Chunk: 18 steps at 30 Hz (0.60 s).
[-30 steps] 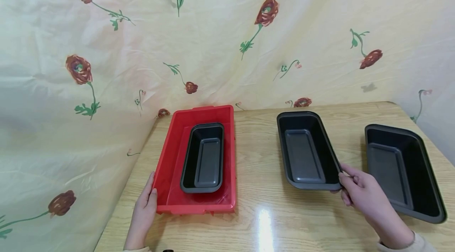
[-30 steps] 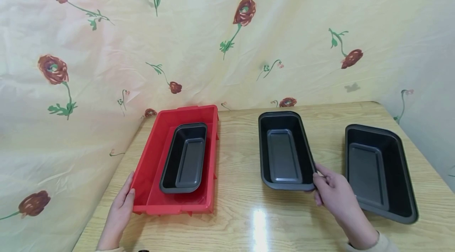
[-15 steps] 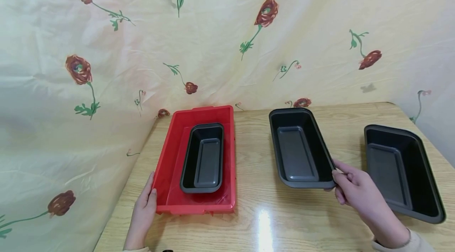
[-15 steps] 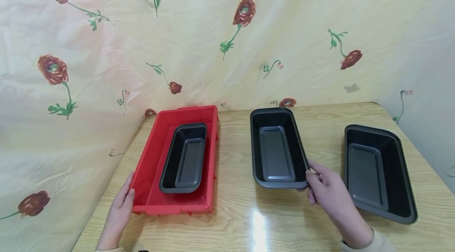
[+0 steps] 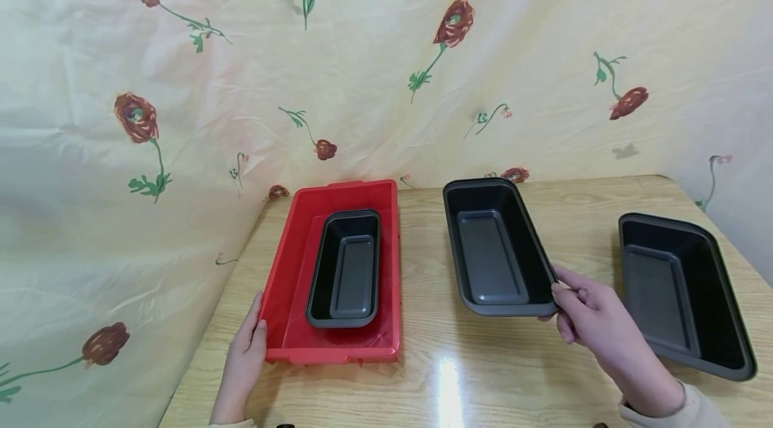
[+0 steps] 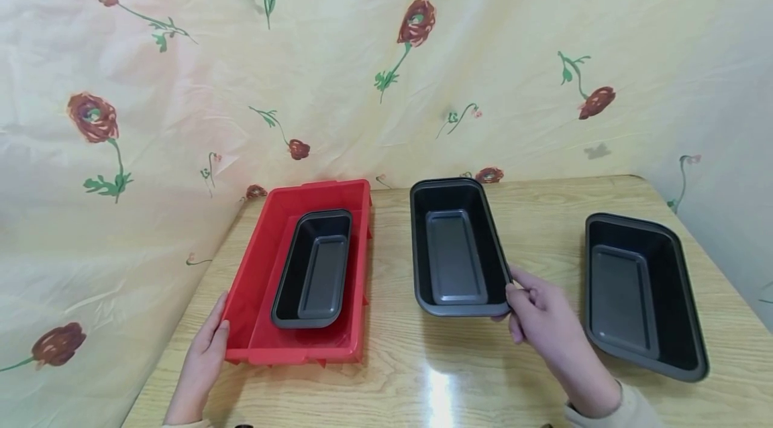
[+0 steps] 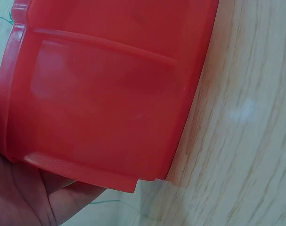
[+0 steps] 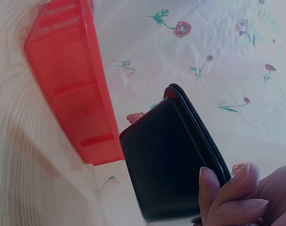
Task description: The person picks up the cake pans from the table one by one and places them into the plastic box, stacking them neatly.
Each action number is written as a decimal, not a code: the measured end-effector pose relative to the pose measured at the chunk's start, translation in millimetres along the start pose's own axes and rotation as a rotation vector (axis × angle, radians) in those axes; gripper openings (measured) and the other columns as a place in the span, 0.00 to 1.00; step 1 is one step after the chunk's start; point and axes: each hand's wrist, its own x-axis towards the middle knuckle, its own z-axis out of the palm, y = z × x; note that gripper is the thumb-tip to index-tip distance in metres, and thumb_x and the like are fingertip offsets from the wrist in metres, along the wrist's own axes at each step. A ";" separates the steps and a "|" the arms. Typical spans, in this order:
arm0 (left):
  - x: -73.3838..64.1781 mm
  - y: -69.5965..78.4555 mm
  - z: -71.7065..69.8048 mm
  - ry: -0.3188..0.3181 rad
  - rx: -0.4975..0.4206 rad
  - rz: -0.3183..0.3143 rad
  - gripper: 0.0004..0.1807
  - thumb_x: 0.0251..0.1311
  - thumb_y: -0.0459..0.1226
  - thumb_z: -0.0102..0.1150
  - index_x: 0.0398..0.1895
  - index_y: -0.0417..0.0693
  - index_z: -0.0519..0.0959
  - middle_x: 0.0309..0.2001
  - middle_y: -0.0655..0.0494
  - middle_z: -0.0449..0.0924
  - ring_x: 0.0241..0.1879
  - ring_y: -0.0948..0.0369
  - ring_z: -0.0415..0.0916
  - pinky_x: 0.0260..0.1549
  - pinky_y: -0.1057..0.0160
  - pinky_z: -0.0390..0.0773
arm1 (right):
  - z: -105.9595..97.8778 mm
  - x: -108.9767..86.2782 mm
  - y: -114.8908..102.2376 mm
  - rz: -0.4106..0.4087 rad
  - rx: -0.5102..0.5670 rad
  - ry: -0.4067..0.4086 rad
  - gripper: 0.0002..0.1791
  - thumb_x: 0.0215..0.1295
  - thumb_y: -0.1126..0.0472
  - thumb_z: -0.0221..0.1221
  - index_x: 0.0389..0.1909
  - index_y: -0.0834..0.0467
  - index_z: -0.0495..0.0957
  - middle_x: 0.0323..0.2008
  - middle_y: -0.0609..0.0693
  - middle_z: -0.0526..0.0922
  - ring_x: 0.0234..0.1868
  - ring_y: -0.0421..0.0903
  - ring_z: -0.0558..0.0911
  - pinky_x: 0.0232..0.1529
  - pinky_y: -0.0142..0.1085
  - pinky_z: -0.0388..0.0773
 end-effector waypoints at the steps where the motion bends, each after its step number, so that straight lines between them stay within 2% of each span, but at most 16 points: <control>1: -0.1 -0.3 -0.1 0.000 0.001 0.003 0.31 0.77 0.39 0.34 0.79 0.65 0.44 0.76 0.48 0.47 0.71 0.45 0.52 0.59 0.44 0.70 | 0.7 0.0 -0.7 -0.004 0.003 -0.002 0.29 0.79 0.63 0.40 0.71 0.77 0.48 0.21 0.53 0.81 0.13 0.39 0.68 0.11 0.37 0.63; 12: -0.2 -0.3 -1.4 -0.007 -0.008 0.003 0.31 0.77 0.39 0.34 0.79 0.65 0.43 0.77 0.47 0.46 0.71 0.44 0.51 0.60 0.44 0.69 | 9.4 0.4 -13.0 -0.005 -0.005 -0.027 0.29 0.79 0.60 0.41 0.73 0.72 0.51 0.24 0.56 0.81 0.13 0.39 0.69 0.10 0.36 0.64; 18: 0.1 0.6 -1.5 -0.004 0.010 0.005 0.30 0.77 0.39 0.33 0.79 0.65 0.44 0.77 0.48 0.45 0.73 0.45 0.48 0.64 0.44 0.63 | 13.7 1.9 -16.9 -0.032 0.023 -0.056 0.28 0.79 0.61 0.41 0.72 0.72 0.52 0.24 0.56 0.82 0.13 0.40 0.69 0.12 0.36 0.67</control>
